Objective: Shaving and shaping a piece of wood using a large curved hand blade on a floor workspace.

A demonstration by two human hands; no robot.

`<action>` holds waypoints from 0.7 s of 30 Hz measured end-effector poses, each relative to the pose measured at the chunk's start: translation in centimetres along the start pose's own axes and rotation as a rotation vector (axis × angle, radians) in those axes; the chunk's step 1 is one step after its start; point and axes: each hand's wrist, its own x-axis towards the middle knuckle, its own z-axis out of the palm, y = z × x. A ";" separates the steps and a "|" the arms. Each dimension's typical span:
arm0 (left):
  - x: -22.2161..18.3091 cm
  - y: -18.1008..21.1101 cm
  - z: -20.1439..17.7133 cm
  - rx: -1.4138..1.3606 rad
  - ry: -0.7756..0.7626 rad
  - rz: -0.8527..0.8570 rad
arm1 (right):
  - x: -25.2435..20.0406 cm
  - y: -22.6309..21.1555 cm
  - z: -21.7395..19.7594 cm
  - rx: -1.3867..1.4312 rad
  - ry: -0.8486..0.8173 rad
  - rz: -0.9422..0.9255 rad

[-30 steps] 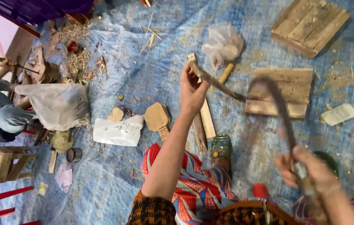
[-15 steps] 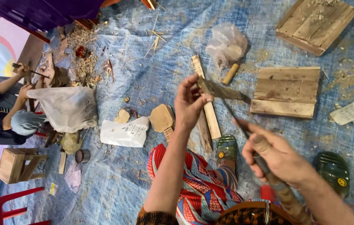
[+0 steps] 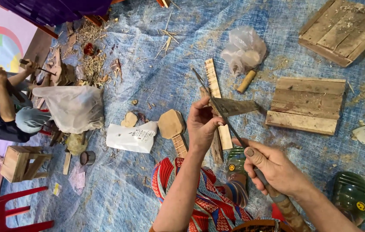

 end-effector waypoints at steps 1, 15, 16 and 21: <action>0.0 0.0 0.0 -0.001 0.004 0.000 | 0.1 0.1 0.0 -0.002 -0.002 0.003; 0.0 1.9 2.5 0.036 0.012 -0.033 | -1.4 -1.1 -1.1 0.171 -0.119 -0.163; 0.0 2.1 2.6 0.033 0.006 -0.024 | -0.9 -0.7 -1.4 0.164 -0.118 -0.172; -0.4 2.5 3.3 0.241 0.018 0.020 | 0.0 0.4 -2.0 0.159 -0.052 -0.086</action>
